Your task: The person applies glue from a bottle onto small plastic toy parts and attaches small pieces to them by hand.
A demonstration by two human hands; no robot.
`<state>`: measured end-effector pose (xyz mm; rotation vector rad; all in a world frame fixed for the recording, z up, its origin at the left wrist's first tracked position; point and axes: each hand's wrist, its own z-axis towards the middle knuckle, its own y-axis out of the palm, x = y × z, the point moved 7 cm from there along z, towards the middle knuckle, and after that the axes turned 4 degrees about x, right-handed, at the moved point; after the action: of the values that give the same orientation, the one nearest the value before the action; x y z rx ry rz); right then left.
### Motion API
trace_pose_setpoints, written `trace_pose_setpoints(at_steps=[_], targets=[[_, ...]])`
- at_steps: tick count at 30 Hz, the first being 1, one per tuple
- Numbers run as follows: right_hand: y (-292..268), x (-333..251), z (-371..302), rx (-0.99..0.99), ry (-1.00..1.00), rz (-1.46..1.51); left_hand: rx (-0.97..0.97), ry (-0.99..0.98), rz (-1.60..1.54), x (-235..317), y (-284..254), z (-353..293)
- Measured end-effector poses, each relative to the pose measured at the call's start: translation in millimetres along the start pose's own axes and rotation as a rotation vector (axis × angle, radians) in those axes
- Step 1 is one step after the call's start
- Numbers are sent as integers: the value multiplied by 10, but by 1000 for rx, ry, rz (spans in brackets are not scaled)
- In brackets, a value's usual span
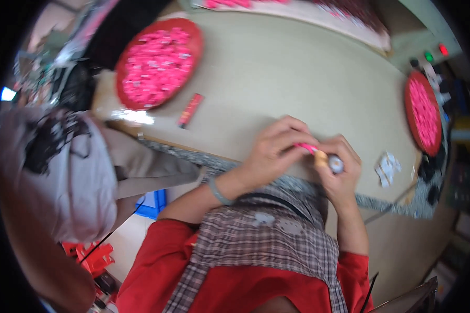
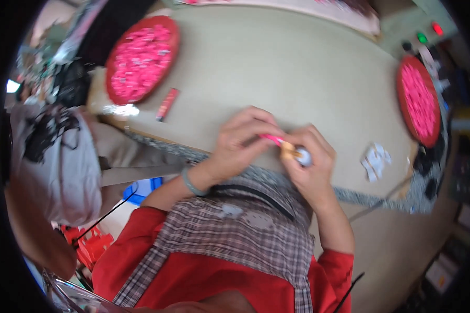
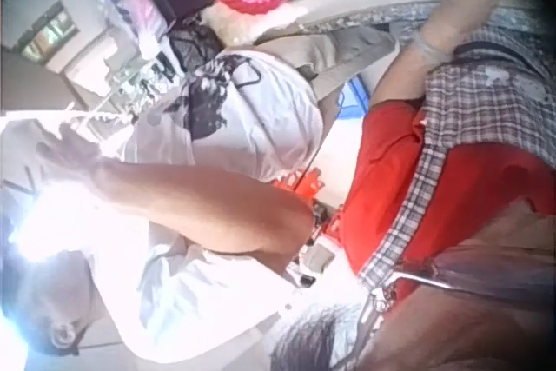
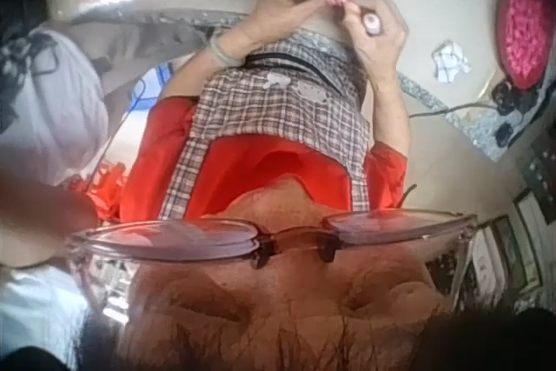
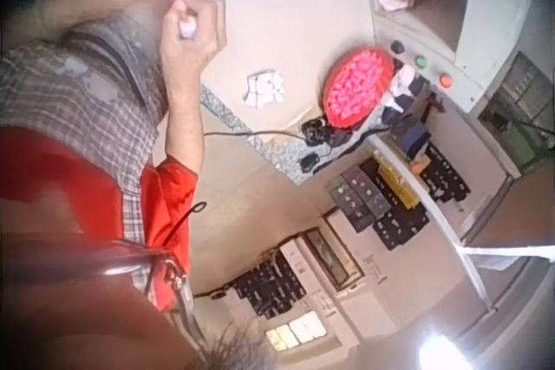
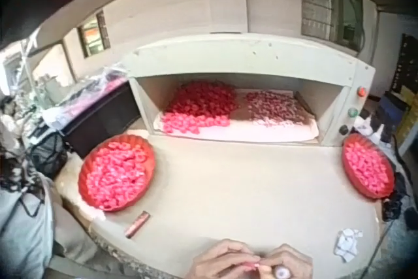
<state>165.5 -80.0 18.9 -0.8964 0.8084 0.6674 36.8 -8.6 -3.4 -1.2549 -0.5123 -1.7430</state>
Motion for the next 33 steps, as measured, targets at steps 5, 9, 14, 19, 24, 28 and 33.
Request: trace_pose_setpoints(at_steps=[5,9,14,19,24,28,33], targets=[[-16,199,8,9,163,150,158,30,-7,129,-374,73],[-43,284,51,15,236,170,436,18,234,85,-1183,217],[-50,424,44,35,249,206,761,57,616,167,-2226,206],[-9,476,45,-22,219,184,848,28,793,181,-2503,22],[-12,499,25,-37,226,188,706,50,1163,130,-2416,20],[-31,488,39,-27,222,177,641,-31,1071,31,-2407,28],[-58,471,31,-26,184,163,715,86,1142,269,-2292,103]])
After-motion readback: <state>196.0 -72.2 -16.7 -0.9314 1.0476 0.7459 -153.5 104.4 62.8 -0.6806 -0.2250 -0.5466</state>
